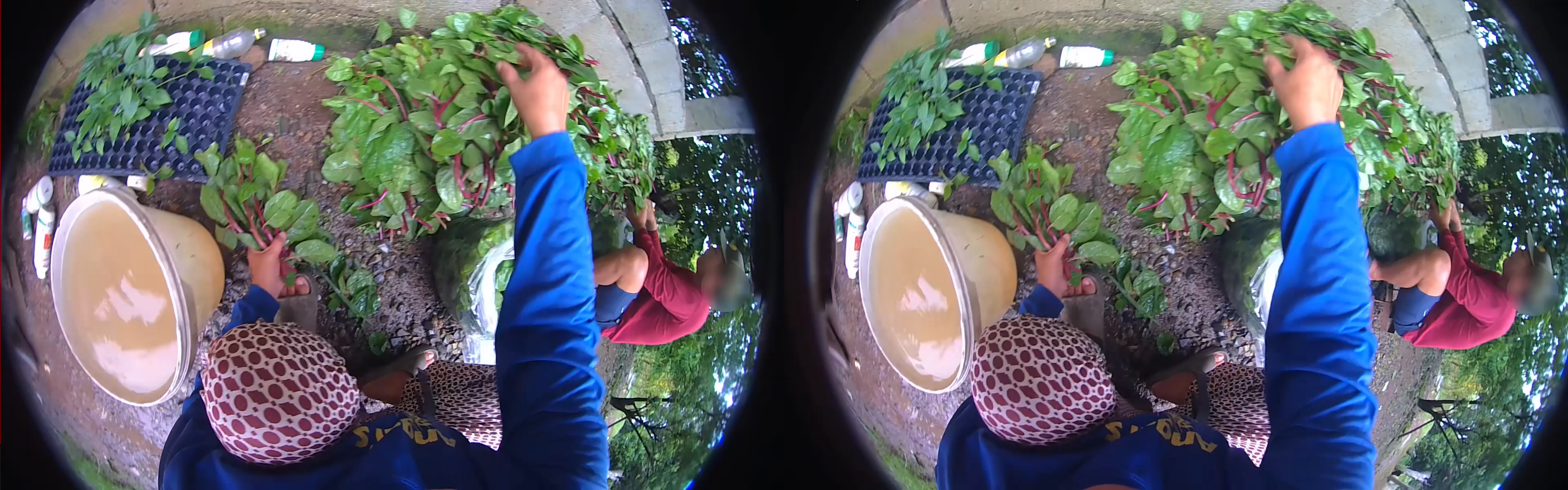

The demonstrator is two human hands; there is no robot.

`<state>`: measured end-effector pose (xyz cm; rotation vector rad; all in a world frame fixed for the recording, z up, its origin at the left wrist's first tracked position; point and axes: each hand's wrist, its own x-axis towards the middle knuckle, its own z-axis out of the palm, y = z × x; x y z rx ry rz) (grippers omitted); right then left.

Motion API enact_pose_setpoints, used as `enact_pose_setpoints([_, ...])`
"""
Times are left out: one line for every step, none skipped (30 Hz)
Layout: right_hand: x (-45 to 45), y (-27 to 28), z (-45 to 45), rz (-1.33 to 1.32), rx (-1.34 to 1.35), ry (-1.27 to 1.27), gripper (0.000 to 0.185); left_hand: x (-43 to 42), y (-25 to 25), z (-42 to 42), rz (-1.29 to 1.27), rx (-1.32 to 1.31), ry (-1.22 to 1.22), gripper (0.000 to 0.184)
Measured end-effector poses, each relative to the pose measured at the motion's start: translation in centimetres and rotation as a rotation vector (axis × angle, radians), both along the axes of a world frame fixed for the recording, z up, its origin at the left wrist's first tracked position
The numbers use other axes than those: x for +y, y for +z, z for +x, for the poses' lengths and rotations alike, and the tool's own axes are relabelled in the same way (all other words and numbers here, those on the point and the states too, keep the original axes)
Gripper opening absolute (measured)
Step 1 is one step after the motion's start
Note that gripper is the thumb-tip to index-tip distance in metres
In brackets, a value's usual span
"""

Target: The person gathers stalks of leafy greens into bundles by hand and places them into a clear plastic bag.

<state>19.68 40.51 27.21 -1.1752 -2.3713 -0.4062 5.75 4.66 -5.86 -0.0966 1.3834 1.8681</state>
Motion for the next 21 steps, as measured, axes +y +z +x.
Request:
enact_pose_setpoints([2.3, 1.1, -0.1, 0.112, -0.022, 0.073, 0.043, -0.2, -0.3, 0.0, 0.003, -0.003, -0.013, 0.034])
enact_pose_setpoints([4.5, 2.0, -0.3, 0.243, -0.125, 0.103, 0.042, -0.3, -0.7, -0.1, 0.006, -0.003, -0.021, 0.035])
enact_pose_setpoints([6.9, 2.9, -0.4, 0.198, -0.269, 0.072, 0.059, -0.3, -0.7, -0.1, 0.007, -0.002, -0.028, 0.036])
enact_pose_setpoints([7.4, 3.3, -0.8, 0.18, -0.391, -0.061, 0.072, -0.2, 0.2, 0.0, 0.026, -0.043, -0.035, 0.038])
enact_pose_setpoints([8.0, 3.5, -1.3, 0.159, -0.509, -0.194, 0.085, -0.2, 0.8, 0.1, 0.013, -0.029, -0.036, 0.038])
enact_pose_setpoints([8.6, 3.7, -1.5, 0.087, -0.598, -0.304, 0.095, -0.1, 1.1, 0.1, -0.001, -0.014, -0.038, 0.038])
enact_pose_setpoints([9.3, 3.8, -1.2, 0.01, -0.687, -0.419, 0.104, 0.1, 1.2, 0.2, -0.016, 0.0, -0.043, 0.038])
enact_pose_setpoints([10.2, 3.7, -0.7, -0.073, -0.774, -0.536, 0.114, 0.3, 0.4, 0.3, 0.0, 0.062, -0.011, 0.03])
enact_pose_setpoints([13.3, 2.8, 0.9, -0.174, -0.711, -0.542, 0.119, 0.7, 0.8, 0.1, -0.013, 0.027, -0.025, 0.03])
enact_pose_setpoints([18.0, 1.5, 3.6, -0.281, -0.649, -0.548, 0.124, 0.8, 1.7, -0.2, -0.035, -0.01, -0.043, 0.03])
enact_pose_setpoints([21.1, 0.5, 5.8, -0.392, -0.589, -0.552, 0.129, 0.6, 2.1, -0.4, -0.061, -0.05, -0.061, 0.03])
enact_pose_setpoints([21.7, 1.4, 6.6, -0.52, -0.543, -0.431, 0.133, 0.5, 2.0, -0.6, -0.067, -0.055, -0.075, 0.03])
enact_pose_setpoints([23.0, 1.4, 7.4, -0.653, -0.442, -0.276, 0.132, 0.2, 1.6, -0.9, -0.045, -0.054, -0.073, 0.03])
enact_pose_setpoints([24.0, 0.8, 8.1, -0.672, -0.425, -0.256, 0.132, 0.1, 1.1, -1.1, -0.018, -0.051, -0.071, 0.029])
enact_pose_setpoints([22.7, 1.1, 7.8, -0.689, -0.408, -0.237, 0.132, -0.1, 0.7, -1.4, 0.011, -0.049, -0.07, 0.029])
enact_pose_setpoints([20.8, 1.1, 7.6, -0.672, -0.459, -0.253, 0.132, -0.2, 0.5, -1.5, 0.018, -0.088, -0.045, 0.029])
enact_pose_setpoints([18.6, 1.0, 7.4, -0.648, -0.511, -0.266, 0.132, -0.1, 0.5, -1.6, 0.029, -0.082, -0.039, 0.029])
enact_pose_setpoints([16.6, 0.8, 7.3, -0.577, -0.556, -0.314, 0.13, 0.0, 0.5, -1.7, 0.043, -0.079, -0.029, 0.028])
enact_pose_setpoints([17.3, -0.1, 8.7, -0.52, -0.545, -0.305, 0.13, 0.1, 0.3, -1.5, 0.059, -0.079, -0.014, 0.028])
enact_pose_setpoints([18.6, -0.2, 9.7, -0.542, -0.539, -0.292, 0.129, 0.1, 0.2, -1.5, 0.06, -0.084, -0.026, 0.028])
enact_pose_setpoints([19.6, 0.0, 10.6, -0.567, -0.528, -0.286, 0.128, 0.0, 0.0, -1.7, 0.058, -0.086, -0.047, 0.028])
